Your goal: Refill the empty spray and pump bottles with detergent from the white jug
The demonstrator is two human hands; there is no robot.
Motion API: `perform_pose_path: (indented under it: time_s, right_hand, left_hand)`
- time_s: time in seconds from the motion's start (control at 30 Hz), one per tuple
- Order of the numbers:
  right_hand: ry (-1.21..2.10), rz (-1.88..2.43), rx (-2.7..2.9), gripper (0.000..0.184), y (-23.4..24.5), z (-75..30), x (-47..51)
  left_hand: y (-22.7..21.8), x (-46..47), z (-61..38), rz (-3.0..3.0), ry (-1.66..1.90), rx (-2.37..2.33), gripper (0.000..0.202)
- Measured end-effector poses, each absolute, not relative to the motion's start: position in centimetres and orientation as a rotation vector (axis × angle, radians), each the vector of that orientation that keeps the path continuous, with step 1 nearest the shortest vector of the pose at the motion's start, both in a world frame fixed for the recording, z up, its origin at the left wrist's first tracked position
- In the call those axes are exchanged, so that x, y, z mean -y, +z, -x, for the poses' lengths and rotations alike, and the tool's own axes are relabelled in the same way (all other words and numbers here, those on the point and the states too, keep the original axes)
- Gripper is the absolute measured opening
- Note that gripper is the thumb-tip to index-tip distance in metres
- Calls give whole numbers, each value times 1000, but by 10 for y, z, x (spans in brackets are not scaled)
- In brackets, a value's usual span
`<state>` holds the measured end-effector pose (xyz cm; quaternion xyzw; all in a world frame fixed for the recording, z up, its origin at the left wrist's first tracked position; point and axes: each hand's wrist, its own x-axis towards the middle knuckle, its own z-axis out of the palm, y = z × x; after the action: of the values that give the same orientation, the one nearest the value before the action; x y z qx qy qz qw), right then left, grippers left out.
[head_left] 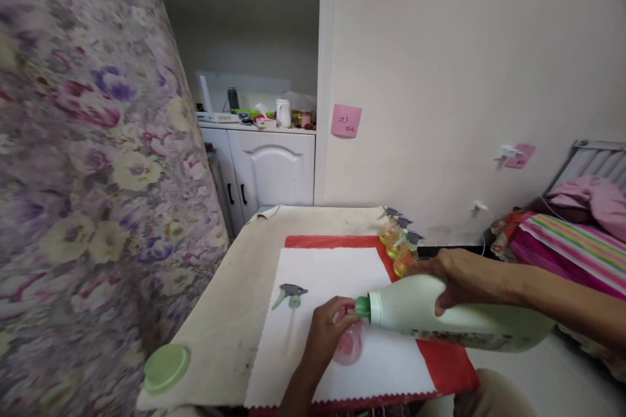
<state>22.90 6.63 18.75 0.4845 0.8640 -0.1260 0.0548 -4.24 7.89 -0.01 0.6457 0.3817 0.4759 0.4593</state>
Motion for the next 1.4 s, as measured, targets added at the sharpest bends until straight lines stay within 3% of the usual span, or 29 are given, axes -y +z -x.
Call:
perform_pose_path:
  time_s: [0.5, 0.9, 1.4]
  right_hand:
    - [-408, -1450, -2617, 53, 197, -220, -63]
    - [-397, -1482, -2597, 63, 198, -222, -62]
    - [-407, -1462, -2612, 60, 198, -223, -63]
  left_hand:
    - [-4, -82, 44, -1601, 1154, -952, 19]
    - [-5, -81, 44, -1611, 1154, -940, 19]
    - [-2, -80, 44, -1629, 1125, -960, 19]
